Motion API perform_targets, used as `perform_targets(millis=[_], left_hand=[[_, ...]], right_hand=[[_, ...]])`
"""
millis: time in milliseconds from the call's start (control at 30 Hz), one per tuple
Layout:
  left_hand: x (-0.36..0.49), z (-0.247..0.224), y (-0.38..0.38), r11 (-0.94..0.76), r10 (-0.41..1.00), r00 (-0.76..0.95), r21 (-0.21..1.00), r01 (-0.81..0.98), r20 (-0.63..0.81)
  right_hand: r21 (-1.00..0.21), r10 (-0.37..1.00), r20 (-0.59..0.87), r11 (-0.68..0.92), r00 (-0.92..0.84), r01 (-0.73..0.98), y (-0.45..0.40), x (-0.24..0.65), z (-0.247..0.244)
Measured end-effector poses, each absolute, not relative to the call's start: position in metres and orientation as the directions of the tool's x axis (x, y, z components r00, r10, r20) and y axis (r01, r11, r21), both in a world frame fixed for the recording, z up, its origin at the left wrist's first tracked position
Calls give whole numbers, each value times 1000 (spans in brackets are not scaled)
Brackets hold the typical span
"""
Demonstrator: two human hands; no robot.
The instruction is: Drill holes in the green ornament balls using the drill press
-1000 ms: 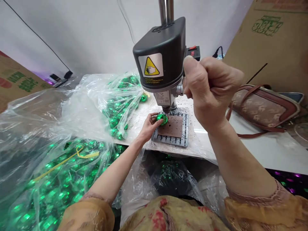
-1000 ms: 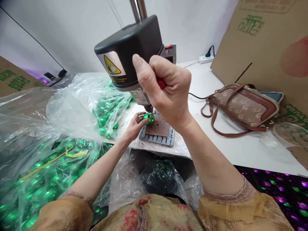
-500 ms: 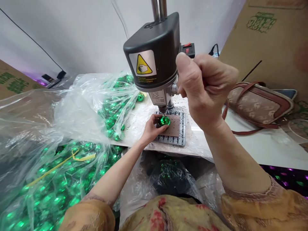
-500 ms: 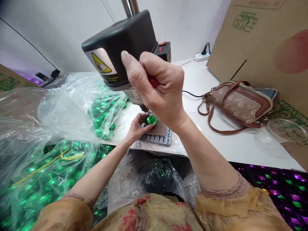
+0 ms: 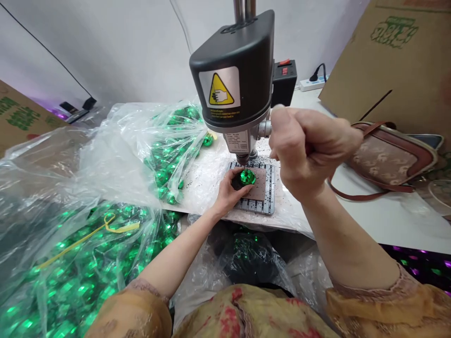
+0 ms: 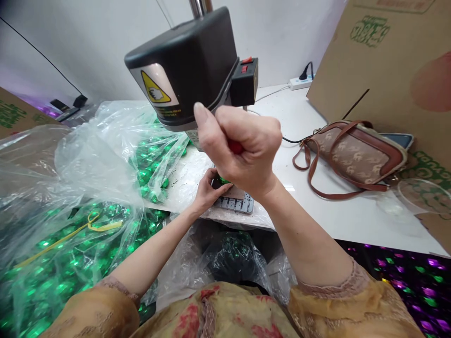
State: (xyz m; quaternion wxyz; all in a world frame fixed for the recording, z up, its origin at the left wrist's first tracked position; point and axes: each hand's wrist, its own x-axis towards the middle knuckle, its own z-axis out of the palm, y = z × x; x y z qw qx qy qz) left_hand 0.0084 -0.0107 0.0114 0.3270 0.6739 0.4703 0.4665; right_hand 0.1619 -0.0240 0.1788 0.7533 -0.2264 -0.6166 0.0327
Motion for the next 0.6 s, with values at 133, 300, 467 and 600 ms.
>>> perform_targets(millis=[133,300,467,600], left_hand=[[9,11,-11,-358,934,112,872,333,340],[8,7,-9,-349,937,105,869,351,334],[7,4,-9,-362,932,109,862,354,347],[7,5,-9,-368,929,105,860,354,355]], right_hand=[[-317,264,940,911,216,263,-25,161,168],[-294,237,949,906,209,305,-25,160,160],[-210,146,963,933,227,294,-18,159,155],[-103,48,980,953,193,284,-16,162,151]])
